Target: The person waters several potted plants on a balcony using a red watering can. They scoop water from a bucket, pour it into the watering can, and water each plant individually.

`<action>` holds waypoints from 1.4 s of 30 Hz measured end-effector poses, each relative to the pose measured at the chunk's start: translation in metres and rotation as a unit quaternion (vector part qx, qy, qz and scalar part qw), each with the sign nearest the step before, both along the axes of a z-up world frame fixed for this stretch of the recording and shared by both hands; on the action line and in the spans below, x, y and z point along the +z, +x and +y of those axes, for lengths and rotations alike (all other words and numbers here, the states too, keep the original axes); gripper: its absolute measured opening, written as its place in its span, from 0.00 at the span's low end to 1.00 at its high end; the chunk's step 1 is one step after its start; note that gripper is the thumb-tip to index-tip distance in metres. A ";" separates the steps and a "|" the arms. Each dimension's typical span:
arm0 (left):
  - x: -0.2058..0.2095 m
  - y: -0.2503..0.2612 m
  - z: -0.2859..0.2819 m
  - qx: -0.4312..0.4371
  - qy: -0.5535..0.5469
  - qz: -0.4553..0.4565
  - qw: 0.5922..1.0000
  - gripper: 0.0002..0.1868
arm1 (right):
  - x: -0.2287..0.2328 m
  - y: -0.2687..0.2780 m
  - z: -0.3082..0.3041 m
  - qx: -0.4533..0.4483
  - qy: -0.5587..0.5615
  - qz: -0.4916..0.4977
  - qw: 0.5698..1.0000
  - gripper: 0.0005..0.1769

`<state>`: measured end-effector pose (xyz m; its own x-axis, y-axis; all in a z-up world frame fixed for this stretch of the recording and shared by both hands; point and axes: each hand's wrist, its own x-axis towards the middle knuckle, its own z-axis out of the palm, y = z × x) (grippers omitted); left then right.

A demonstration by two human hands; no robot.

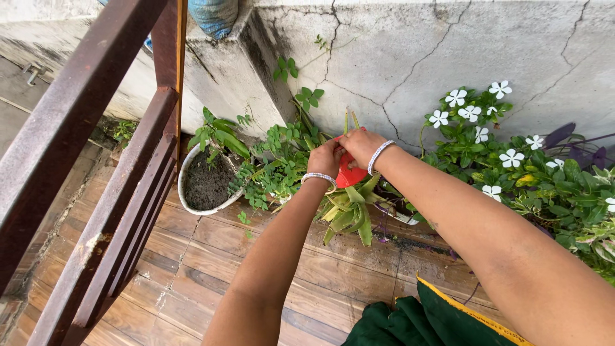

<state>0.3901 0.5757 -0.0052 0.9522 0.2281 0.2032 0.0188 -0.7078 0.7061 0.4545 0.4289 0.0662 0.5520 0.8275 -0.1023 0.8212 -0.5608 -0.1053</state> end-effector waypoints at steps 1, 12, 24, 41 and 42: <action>0.000 0.000 0.000 0.002 -0.005 -0.008 1.000 0.12 | -0.001 0.001 0.001 0.001 0.005 -0.004 1.000 0.29; -0.017 -0.014 -0.002 0.017 0.020 -0.121 0.992 0.09 | -0.037 -0.002 0.002 0.010 0.084 -0.058 0.995 0.23; -0.008 -0.002 -0.010 0.009 0.001 -0.076 0.997 0.10 | -0.022 0.004 -0.007 -0.024 0.054 -0.014 0.998 0.23; -0.019 0.003 -0.015 0.015 -0.030 -0.083 0.996 0.10 | -0.002 -0.001 -0.006 -0.034 0.010 0.004 0.999 0.27; -0.018 0.004 -0.015 0.019 -0.030 -0.083 0.996 0.10 | -0.002 0.000 -0.006 -0.030 0.015 -0.003 0.999 0.28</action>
<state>0.3945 0.5608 -0.0234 0.8968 0.2803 0.3423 -0.0751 -0.6659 0.7422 0.4546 0.4232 0.0645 0.6011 0.7956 -0.0753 0.7869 -0.6057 -0.1181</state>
